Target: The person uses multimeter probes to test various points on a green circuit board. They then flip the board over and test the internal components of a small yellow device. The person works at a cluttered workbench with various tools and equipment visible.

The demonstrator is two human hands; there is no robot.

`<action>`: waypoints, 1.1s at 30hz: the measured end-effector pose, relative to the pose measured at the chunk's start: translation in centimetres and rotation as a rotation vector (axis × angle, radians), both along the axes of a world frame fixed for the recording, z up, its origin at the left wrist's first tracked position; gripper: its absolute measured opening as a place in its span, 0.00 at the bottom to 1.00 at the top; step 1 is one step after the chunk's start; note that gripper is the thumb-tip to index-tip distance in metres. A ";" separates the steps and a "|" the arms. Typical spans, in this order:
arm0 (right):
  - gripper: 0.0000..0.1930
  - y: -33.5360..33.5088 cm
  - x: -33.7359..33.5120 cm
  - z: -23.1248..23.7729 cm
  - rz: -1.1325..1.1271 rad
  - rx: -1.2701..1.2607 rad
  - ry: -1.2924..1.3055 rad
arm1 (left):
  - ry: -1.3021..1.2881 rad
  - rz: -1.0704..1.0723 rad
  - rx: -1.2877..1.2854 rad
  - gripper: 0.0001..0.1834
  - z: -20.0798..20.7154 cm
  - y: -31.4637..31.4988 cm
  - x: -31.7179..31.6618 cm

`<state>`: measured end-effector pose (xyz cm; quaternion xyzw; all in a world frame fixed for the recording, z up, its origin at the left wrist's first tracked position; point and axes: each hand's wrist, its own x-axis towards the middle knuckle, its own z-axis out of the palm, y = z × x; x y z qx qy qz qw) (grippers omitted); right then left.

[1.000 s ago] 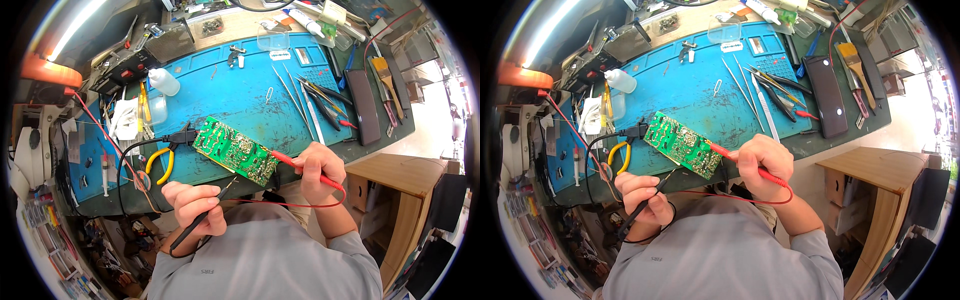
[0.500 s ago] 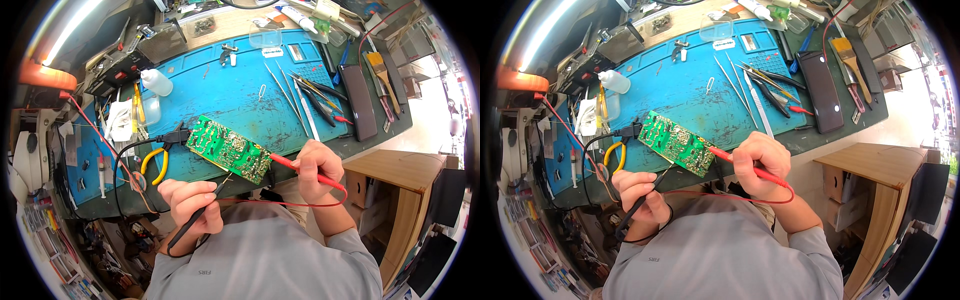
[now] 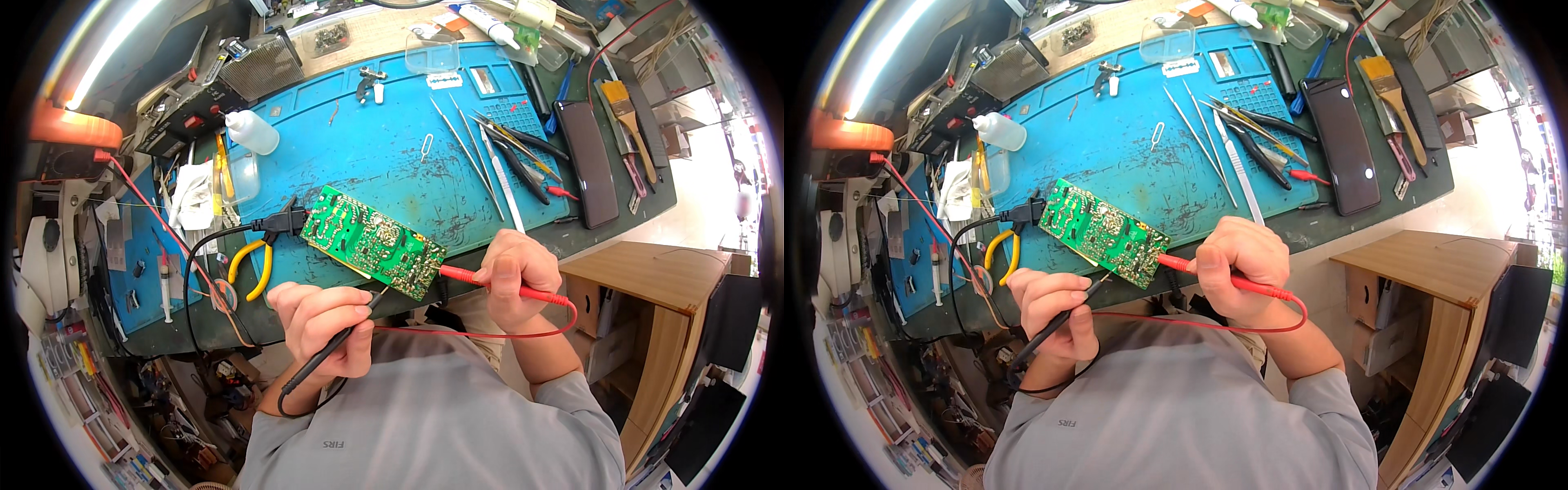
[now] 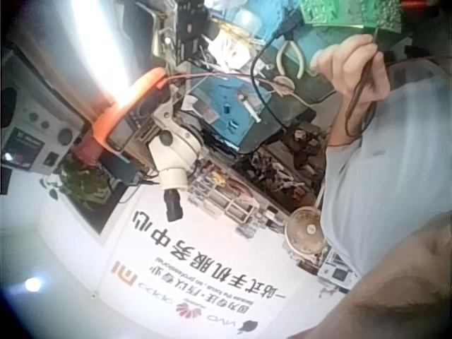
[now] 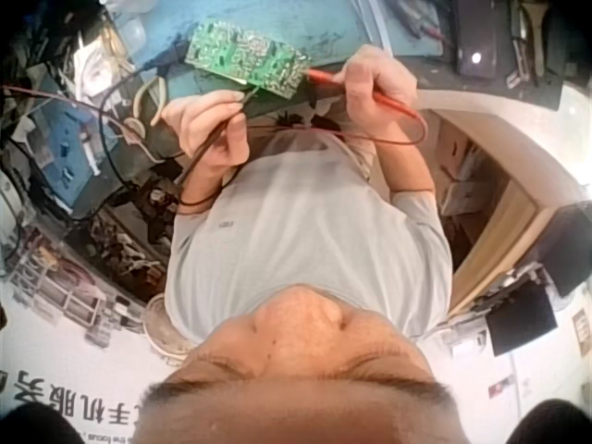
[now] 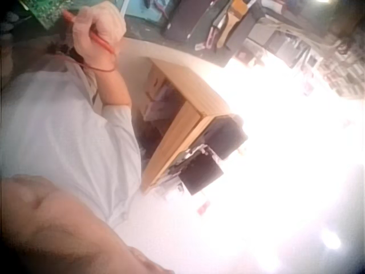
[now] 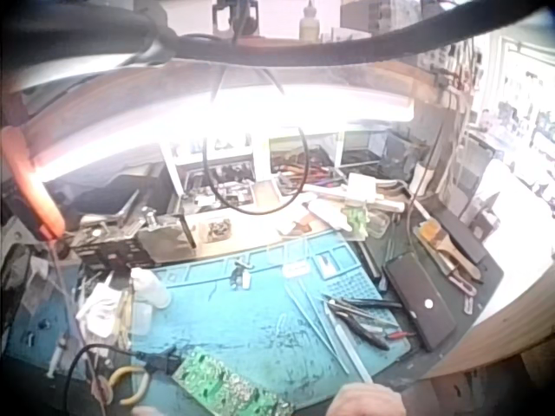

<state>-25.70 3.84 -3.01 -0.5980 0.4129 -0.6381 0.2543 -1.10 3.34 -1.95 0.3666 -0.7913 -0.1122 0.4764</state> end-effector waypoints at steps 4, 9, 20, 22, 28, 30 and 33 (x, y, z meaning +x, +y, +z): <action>0.13 0.0 0.0 0.2 0.004 0.013 0.011 | 0.010 -0.038 0.056 0.07 0.2 -0.2 -0.2; 0.14 -0.1 0.0 0.3 0.004 0.015 0.021 | -0.061 -0.075 0.068 0.08 0.4 -0.4 -0.4; 0.14 -0.2 0.0 0.8 0.041 0.082 0.098 | -0.075 -0.067 0.083 0.08 0.6 -0.5 -0.6; 0.14 -0.2 0.0 0.8 0.044 0.087 0.100 | -0.079 -0.068 0.083 0.08 0.5 -0.5 -0.6; 0.14 -0.2 0.1 1.0 0.046 0.100 0.103 | -0.084 -0.074 0.097 0.08 0.7 -0.6 -0.5; 0.14 -0.2 0.1 1.0 0.044 0.103 0.106 | -0.083 -0.074 0.099 0.08 0.7 -0.6 -0.5; 0.14 -0.3 0.1 1.1 0.042 0.097 0.106 | -0.080 -0.075 0.099 0.08 0.6 -0.6 -0.5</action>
